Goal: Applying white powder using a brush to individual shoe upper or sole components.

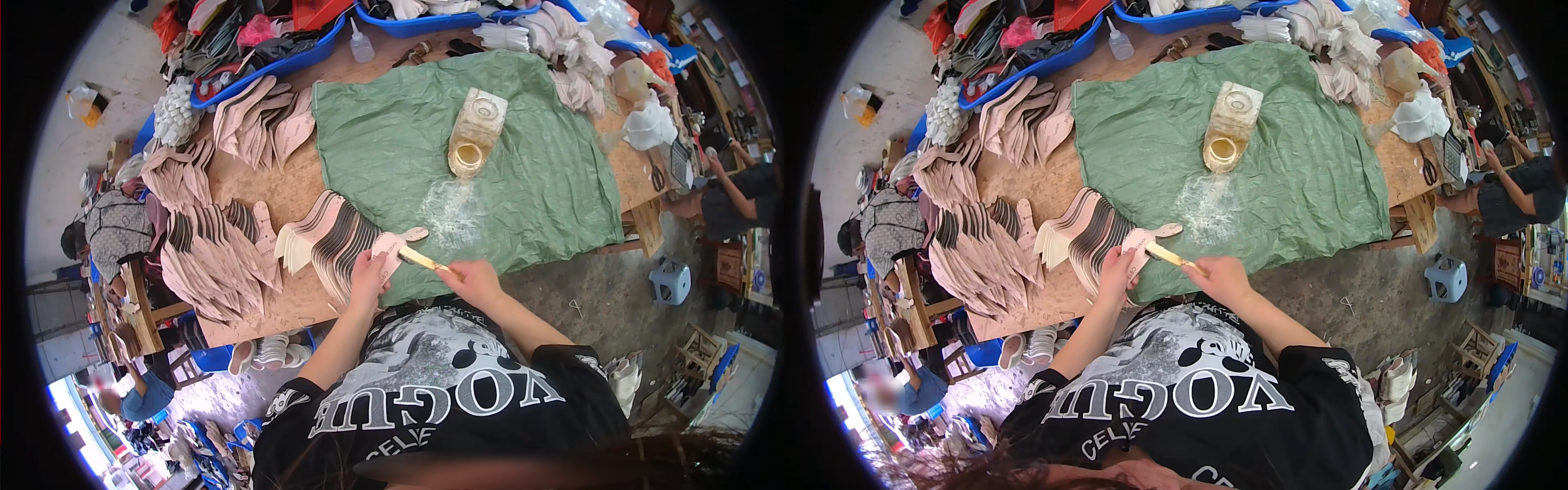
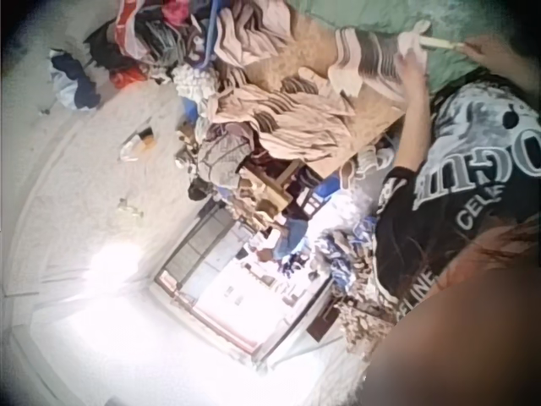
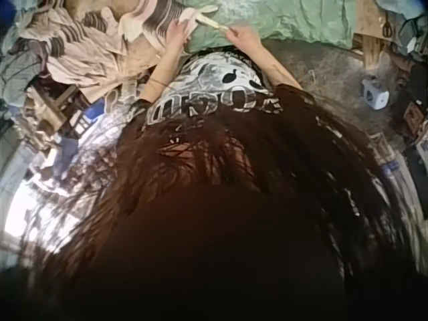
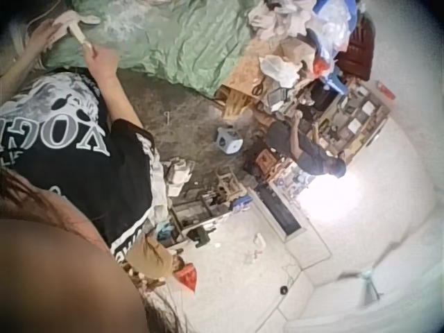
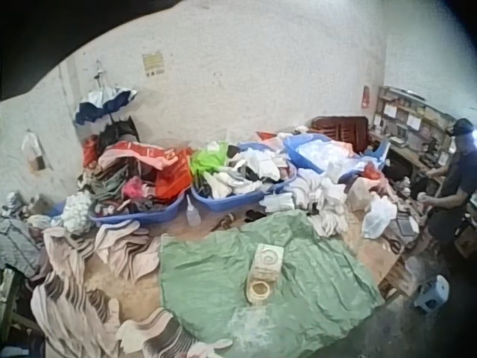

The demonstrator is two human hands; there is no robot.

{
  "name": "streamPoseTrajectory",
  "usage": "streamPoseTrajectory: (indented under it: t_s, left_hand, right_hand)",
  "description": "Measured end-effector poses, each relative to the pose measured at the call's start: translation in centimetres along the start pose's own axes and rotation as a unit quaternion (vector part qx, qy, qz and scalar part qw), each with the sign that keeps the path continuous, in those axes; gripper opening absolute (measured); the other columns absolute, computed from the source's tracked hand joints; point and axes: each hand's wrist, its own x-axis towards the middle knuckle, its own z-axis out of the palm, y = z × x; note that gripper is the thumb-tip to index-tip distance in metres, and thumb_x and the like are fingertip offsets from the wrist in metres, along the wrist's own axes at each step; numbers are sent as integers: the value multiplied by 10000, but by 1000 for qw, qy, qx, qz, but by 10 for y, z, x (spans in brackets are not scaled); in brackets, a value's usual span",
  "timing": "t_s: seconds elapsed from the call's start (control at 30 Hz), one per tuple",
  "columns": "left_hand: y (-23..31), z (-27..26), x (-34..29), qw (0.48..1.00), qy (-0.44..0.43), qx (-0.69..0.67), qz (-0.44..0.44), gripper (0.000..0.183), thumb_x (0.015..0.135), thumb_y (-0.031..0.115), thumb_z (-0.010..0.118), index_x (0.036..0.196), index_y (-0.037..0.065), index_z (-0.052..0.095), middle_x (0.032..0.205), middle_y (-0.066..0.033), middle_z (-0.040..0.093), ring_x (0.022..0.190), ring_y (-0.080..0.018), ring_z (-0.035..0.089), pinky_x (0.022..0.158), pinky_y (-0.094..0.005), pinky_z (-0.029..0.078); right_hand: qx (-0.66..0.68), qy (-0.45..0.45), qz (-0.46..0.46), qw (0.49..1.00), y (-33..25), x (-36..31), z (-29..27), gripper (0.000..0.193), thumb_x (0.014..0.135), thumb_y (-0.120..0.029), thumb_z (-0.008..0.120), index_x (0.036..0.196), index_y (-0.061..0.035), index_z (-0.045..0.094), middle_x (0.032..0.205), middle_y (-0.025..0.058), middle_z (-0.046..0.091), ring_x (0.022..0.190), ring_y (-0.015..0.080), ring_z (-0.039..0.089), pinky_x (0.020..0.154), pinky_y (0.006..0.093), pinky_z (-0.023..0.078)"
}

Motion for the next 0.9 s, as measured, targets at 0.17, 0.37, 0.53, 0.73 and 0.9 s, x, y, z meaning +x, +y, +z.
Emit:
streamPoseTrajectory:
  t_s: [0.17, 0.37, 0.53, 0.73, 0.9]
  left_hand:
    - [3, -9, 1, 999, -19, -11, -35, 184, 907, 219, 543, 936, 38, 520, 632, -8, 531, 378, -87, 436, 301, -214, 265]
    - [-1, -15, 3, 999, -29, -23, -36, 172, 915, 230, 548, 886, 63, 520, 627, 3, 526, 374, -83, 435, 301, -208, 274]
    - [4, -22, 1, 998, -30, 30, -44, 185, 913, 249, 563, 860, 74, 540, 610, 18, 521, 374, -76, 433, 308, -205, 283]
    - [10, -32, 5, 990, -59, 105, -76, 227, 891, 289, 600, 857, 64, 599, 563, 35, 493, 383, -54, 413, 329, -203, 284]
    - [3, -49, 15, 963, -106, 246, 28, 247, 861, 265, 631, 917, 25, 629, 613, 22, 544, 438, -59, 432, 397, -219, 334]
  right_hand:
    - [-42, 33, -14, 998, 6, 11, 16, 380, 834, -411, 589, 649, -81, 629, 572, 123, 555, 543, 336, 552, 480, 421, 412]
    - [-43, 13, 31, 998, 30, 17, 40, 388, 841, -413, 571, 672, -70, 638, 576, 139, 552, 542, 338, 551, 488, 424, 402]
    - [-130, 10, 122, 984, 63, 17, 43, 428, 845, -447, 528, 680, -68, 640, 605, 142, 583, 602, 345, 585, 535, 446, 439]
    - [-181, -17, 134, 974, 75, 56, 45, 448, 837, -467, 519, 680, -68, 648, 654, 147, 610, 651, 341, 599, 569, 452, 460]
    - [-137, -68, 76, 985, 47, 67, 35, 443, 834, -468, 532, 677, -72, 654, 643, 151, 603, 628, 343, 594, 566, 449, 458]
